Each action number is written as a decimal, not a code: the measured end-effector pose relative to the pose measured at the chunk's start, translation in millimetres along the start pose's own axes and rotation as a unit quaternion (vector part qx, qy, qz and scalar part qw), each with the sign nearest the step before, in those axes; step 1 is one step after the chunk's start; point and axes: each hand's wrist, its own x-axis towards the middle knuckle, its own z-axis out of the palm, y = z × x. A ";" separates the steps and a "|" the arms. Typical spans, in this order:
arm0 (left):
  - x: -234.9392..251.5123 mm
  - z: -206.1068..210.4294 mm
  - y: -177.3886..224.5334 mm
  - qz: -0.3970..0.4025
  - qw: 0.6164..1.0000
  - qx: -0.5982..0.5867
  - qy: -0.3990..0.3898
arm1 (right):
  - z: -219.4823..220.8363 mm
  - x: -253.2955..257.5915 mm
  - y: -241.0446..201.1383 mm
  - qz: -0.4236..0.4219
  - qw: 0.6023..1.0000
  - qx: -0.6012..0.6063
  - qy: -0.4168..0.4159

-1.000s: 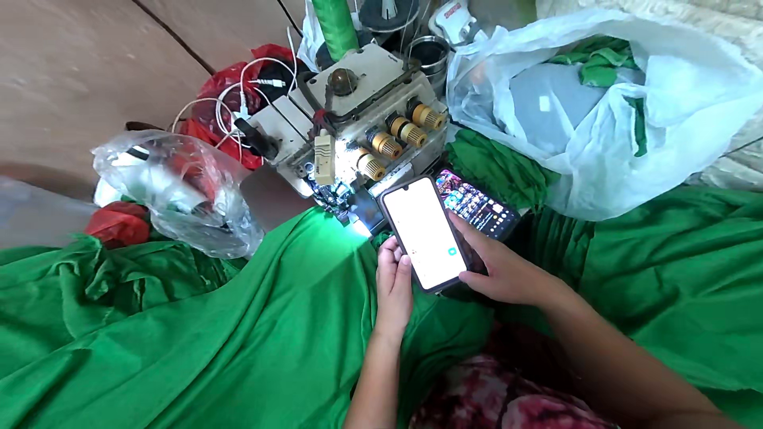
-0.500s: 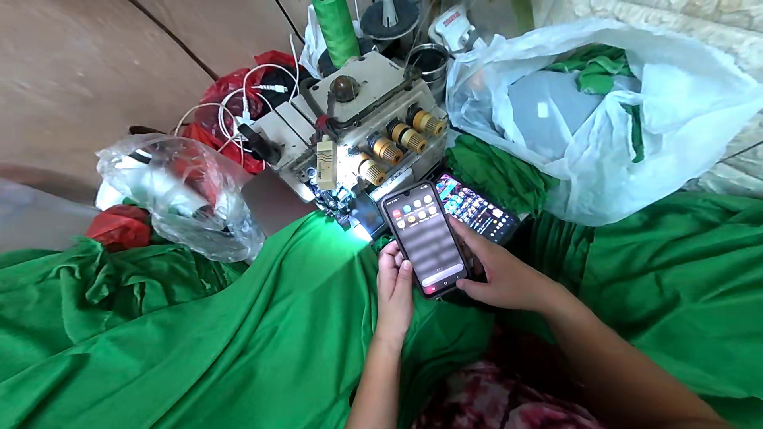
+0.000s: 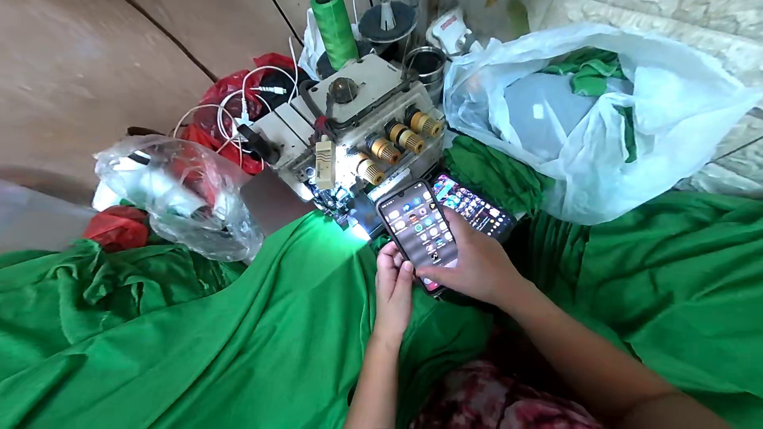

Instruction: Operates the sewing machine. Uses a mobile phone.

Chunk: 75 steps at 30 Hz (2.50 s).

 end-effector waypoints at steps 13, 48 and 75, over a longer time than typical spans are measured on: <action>1.0 -0.5 -1.1 0.004 1.000 0.004 -0.010 | -13.4 4.0 26.0 -0.028 0.986 0.124 -0.107; 1.4 -1.0 -2.5 0.013 1.000 0.010 -0.017 | -16.3 3.2 32.1 -0.031 0.980 0.144 -0.135; 1.1 -1.6 -1.3 0.007 1.000 0.002 -0.014 | -18.7 3.8 31.9 -0.042 0.973 0.176 -0.142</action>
